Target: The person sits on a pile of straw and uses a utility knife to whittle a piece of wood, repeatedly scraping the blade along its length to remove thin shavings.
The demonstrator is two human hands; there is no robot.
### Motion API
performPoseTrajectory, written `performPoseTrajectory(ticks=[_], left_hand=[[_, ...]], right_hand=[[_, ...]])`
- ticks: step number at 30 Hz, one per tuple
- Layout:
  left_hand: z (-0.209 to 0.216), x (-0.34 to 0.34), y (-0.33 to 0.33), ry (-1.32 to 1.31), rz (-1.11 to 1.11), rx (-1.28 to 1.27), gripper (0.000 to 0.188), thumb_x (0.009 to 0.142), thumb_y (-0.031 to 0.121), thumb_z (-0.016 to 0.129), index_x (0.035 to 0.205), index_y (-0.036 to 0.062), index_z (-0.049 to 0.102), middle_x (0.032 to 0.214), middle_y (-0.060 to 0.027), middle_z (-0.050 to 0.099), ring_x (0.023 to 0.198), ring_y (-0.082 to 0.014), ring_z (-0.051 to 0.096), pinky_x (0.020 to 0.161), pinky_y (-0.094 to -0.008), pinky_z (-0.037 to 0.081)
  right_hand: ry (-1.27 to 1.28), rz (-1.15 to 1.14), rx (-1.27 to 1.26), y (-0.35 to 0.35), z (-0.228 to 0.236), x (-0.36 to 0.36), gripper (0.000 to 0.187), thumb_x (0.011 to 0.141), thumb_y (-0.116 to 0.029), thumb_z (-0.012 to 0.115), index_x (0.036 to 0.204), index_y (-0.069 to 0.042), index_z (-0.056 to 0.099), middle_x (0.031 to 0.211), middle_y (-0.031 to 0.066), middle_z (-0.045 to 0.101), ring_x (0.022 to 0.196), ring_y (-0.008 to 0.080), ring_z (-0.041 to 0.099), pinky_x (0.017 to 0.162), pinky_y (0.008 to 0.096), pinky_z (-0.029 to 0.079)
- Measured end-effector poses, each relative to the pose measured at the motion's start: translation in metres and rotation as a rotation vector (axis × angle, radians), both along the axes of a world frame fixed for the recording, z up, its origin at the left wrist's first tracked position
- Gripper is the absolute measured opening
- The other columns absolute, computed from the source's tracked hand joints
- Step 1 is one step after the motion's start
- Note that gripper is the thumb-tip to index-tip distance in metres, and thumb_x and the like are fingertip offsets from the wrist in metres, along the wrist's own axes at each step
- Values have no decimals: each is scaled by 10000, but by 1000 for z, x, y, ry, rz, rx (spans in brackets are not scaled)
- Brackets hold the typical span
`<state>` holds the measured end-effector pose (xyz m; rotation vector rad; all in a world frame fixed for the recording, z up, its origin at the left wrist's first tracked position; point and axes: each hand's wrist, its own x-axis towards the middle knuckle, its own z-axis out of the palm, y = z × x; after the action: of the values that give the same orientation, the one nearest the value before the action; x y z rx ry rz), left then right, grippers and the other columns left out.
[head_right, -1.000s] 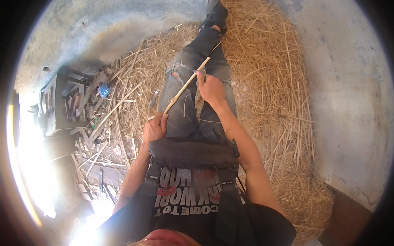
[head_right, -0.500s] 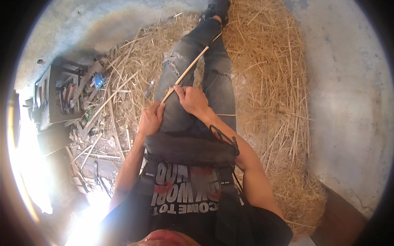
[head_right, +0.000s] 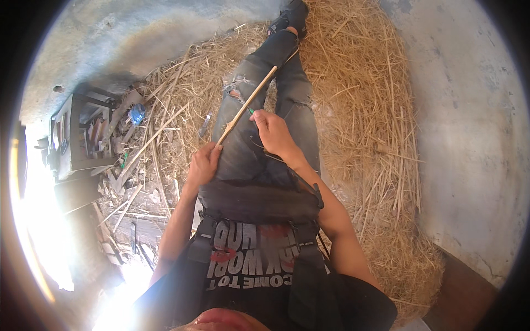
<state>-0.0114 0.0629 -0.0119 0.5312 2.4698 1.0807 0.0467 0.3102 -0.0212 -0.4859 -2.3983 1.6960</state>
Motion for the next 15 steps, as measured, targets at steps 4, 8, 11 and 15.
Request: performPoseTrajectory(ticks=[4, 8, 11, 15], left_hand=[[8, -2, 0, -16, -8, -27, 278, 1047, 278, 618, 974, 12, 655, 680, -290, 600, 651, -499, 615, 563, -511, 449], [9, -3, 0, -42, -16, -49, 274, 1046, 264, 617, 957, 6, 644, 682, -292, 599, 667, -509, 613, 574, -515, 455], [5, -3, -4, 48, -59, 9, 261, 1046, 258, 615, 968, 11, 645, 680, -289, 599, 683, -515, 613, 581, -526, 460], [15, 3, -21, 2, -53, -76, 248, 1046, 256, 619, 991, 17, 649, 680, -283, 603, 693, -512, 618, 581, -533, 461]], right_hand=[[-76, 86, 259, -2, -1, -2, 479, 1087, -459, 485, 1020, -11, 640, 803, 231, 690, 804, 441, 688, 729, 517, 517], [-199, 127, 379, -20, -1, -2, 518, 1076, -507, 482, 983, -17, 624, 721, 240, 673, 742, 485, 678, 672, 562, 518], [-200, 115, 469, -24, -6, -8, 590, 1067, -544, 476, 940, 7, 647, 718, 266, 680, 719, 487, 687, 662, 577, 536], [-209, -47, 553, 12, -17, -28, 653, 1069, -567, 445, 937, 29, 679, 745, 290, 692, 734, 504, 694, 660, 590, 549]])
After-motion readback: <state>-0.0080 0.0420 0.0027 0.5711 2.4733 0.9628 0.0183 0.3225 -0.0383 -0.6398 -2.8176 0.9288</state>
